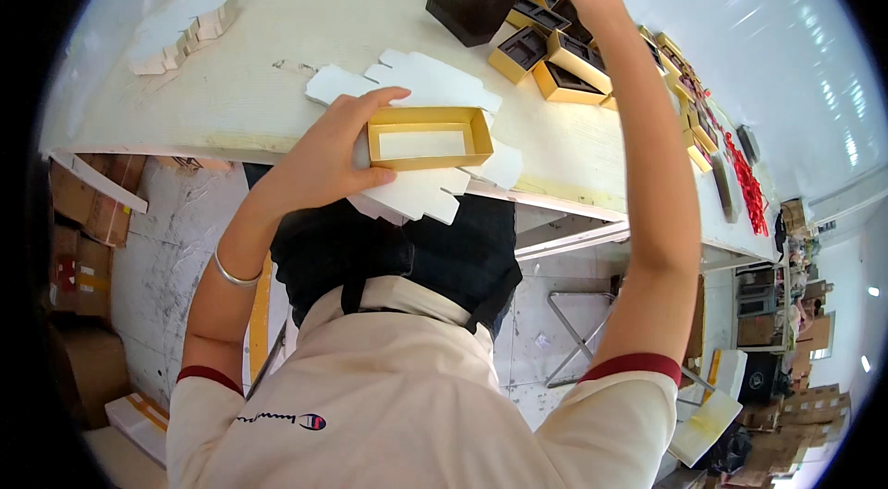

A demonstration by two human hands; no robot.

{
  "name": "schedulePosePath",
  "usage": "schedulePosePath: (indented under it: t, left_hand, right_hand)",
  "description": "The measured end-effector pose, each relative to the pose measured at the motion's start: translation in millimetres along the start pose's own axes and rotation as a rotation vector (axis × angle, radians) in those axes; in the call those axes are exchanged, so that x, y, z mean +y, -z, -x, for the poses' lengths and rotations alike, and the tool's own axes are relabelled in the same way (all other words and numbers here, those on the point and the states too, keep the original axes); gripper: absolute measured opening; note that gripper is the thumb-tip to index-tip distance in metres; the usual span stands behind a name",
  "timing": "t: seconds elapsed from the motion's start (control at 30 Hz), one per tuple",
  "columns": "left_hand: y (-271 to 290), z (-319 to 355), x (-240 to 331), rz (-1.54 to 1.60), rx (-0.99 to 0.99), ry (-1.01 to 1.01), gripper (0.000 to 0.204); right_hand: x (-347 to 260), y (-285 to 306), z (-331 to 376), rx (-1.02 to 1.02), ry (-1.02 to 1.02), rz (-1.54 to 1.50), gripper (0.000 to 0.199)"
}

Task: The person folds flat cardboard pieces into small rectangular boxes and inserts dark foam inserts into each box. The person places the completed boxes on the table to the right.

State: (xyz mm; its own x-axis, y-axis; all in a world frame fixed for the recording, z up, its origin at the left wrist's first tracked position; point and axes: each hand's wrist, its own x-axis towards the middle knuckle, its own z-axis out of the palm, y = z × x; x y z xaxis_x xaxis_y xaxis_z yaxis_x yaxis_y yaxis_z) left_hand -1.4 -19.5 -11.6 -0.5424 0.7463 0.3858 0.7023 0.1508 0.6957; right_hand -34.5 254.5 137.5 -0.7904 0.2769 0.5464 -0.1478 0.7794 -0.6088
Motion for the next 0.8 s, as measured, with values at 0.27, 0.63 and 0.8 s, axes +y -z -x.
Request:
schedulePosePath:
  t: [0.27, 0.63, 0.8]
  left_hand:
    - [-5, -3, 12, -0.072, 0.088, -0.067, 0.076]
    - [-5, -10, 9, -0.084, -0.022, 0.0, 0.074]
    - [4, -10, -6, -0.044, -0.064, 0.003, 0.068]
  right_hand:
    - [10, 28, 90, -0.817, -0.413, 0.204, 0.057]
    - [14, -23, 115, -0.797, -0.275, 0.266, 0.064]
    - [-8, -4, 120, -0.797, -0.317, -0.1, 0.058]
